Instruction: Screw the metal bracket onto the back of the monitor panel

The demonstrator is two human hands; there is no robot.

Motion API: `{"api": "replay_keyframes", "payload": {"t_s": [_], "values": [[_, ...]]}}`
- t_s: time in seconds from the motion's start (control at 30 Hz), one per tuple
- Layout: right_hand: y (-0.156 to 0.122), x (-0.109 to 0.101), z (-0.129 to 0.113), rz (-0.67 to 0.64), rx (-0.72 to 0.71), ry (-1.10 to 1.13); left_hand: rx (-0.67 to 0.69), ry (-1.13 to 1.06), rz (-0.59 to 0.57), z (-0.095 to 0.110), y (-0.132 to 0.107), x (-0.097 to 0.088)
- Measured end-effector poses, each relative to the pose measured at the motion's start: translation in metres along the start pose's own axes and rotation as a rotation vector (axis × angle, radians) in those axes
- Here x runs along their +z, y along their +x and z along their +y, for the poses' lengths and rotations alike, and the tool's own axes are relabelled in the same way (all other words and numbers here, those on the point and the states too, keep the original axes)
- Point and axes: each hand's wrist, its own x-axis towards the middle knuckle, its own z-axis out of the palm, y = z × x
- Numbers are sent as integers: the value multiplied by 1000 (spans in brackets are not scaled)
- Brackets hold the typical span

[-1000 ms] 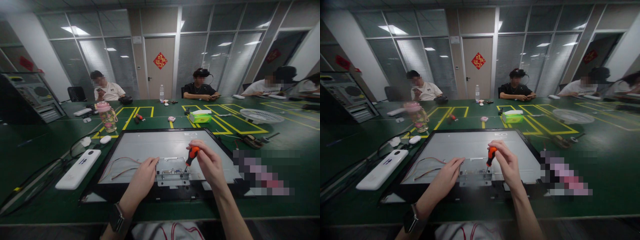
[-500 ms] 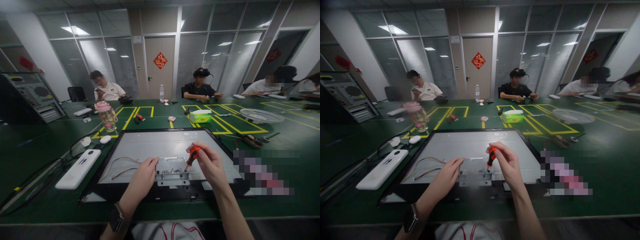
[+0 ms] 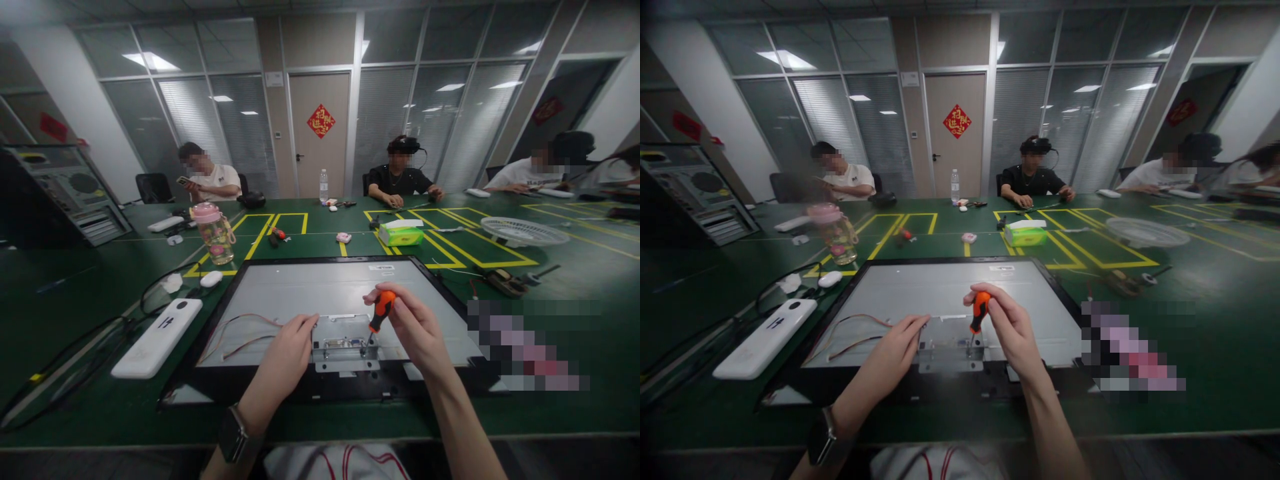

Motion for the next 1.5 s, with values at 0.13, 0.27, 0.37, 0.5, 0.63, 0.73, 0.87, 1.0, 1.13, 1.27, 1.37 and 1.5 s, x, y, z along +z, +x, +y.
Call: {"api": "replay_keyframes", "payload": {"t_s": [0.13, 0.27, 0.37, 0.5, 0.63, 0.73, 0.87, 1.0, 1.13, 1.27, 1.37, 1.5], "values": [[2, 1, 0, 63, -35, -56, -4, 2, -7, 0, 0, 0], [3, 1, -1, 167, -132, -221, -8, -3, -13, 0, 0, 0], [2, 1, -1, 160, -132, -242, -11, -3, -22, 0, 0, -1], [1, 1, 0, 130, -98, -182, -23, -4, -35, 2, 1, -2], [2, 2, 0, 199, -145, -230, -18, -8, -25, 2, 1, -3], [1, 0, 0, 164, -123, -181, -8, -5, -2, 1, 1, -1], [0, -3, 2, 127, -67, -138, 10, -5, 18, -1, 1, 1], [1, -4, 3, 166, -116, -172, 10, -6, 13, 0, 1, -1], [2, -1, 1, 95, -112, -64, 0, -10, -8, 1, 1, -2], [2, 0, 1, 147, -122, -57, -6, -17, -7, 1, 0, -2], [2, -1, 1, 183, -139, -65, -12, -23, 2, 2, 0, -2], [2, 0, 1, 142, -120, -51, -22, -13, -13, 3, 0, -3]]}}
